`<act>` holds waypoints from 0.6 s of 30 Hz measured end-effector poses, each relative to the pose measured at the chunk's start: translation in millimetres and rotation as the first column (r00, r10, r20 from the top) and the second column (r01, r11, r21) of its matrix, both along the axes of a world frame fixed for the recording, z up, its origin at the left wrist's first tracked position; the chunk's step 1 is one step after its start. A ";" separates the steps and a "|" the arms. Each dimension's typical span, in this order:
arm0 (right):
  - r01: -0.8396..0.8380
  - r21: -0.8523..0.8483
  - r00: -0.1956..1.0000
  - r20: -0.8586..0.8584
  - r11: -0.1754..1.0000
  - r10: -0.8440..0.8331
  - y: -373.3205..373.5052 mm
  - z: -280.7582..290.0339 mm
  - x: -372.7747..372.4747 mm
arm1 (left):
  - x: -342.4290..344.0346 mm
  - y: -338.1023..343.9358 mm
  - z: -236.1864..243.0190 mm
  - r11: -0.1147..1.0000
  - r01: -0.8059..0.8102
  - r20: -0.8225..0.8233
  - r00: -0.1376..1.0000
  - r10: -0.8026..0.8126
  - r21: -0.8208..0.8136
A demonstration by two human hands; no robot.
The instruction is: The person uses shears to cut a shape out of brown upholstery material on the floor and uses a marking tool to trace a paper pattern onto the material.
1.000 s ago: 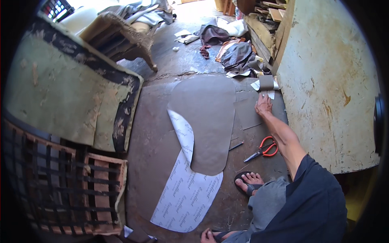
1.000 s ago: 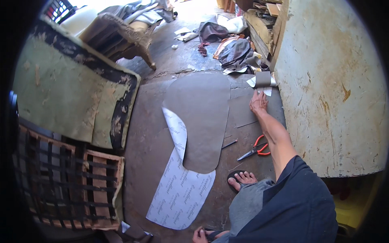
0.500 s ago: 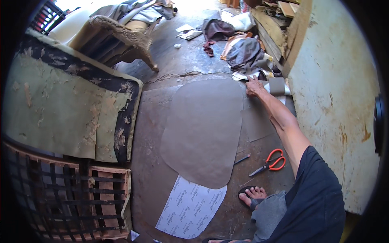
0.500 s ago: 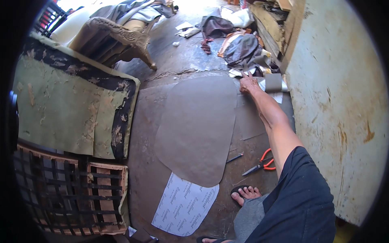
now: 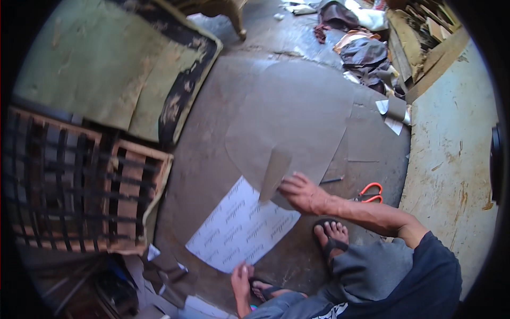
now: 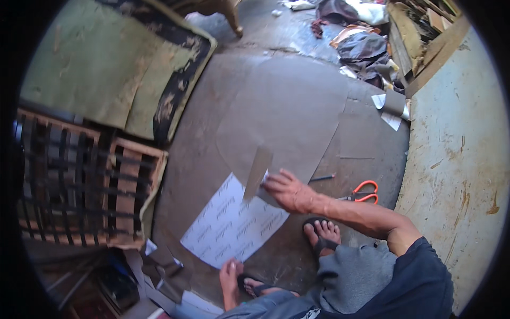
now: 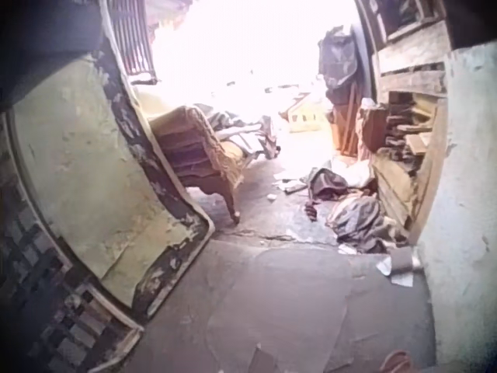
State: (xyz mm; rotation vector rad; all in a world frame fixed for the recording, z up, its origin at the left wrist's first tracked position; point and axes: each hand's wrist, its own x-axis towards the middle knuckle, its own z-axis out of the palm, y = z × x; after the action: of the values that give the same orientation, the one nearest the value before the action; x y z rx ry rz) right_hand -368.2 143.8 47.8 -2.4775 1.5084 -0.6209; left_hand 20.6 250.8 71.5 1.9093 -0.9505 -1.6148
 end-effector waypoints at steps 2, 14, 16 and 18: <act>-0.135 0.129 0.989 -0.035 0.982 0.140 35.0 -16.2 37.9 | -14.5 -29.4 -6.8 0.996 0.089 -0.031 0.996 -0.089 0.007; -0.396 0.266 0.913 0.014 0.879 0.407 59.3 11.1 78.9 | -65.1 -44.4 -10.7 0.570 0.701 0.696 0.658 -0.287 -0.428; -0.467 0.234 0.882 0.195 0.853 0.429 50.7 30.7 98.5 | -39.9 -43.7 -35.3 0.544 0.694 0.729 0.654 -0.202 -0.472; -0.419 0.267 0.895 0.286 0.868 0.344 43.4 46.9 99.8 | -32.0 -48.9 -21.7 0.630 0.627 0.629 0.730 -0.269 -0.458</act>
State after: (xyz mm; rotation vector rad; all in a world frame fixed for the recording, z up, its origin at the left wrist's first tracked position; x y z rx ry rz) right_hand -268.4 187.2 94.7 -2.2630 0.9062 -0.5150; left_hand -11.4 202.0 49.8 1.6378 -2.0749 -0.7509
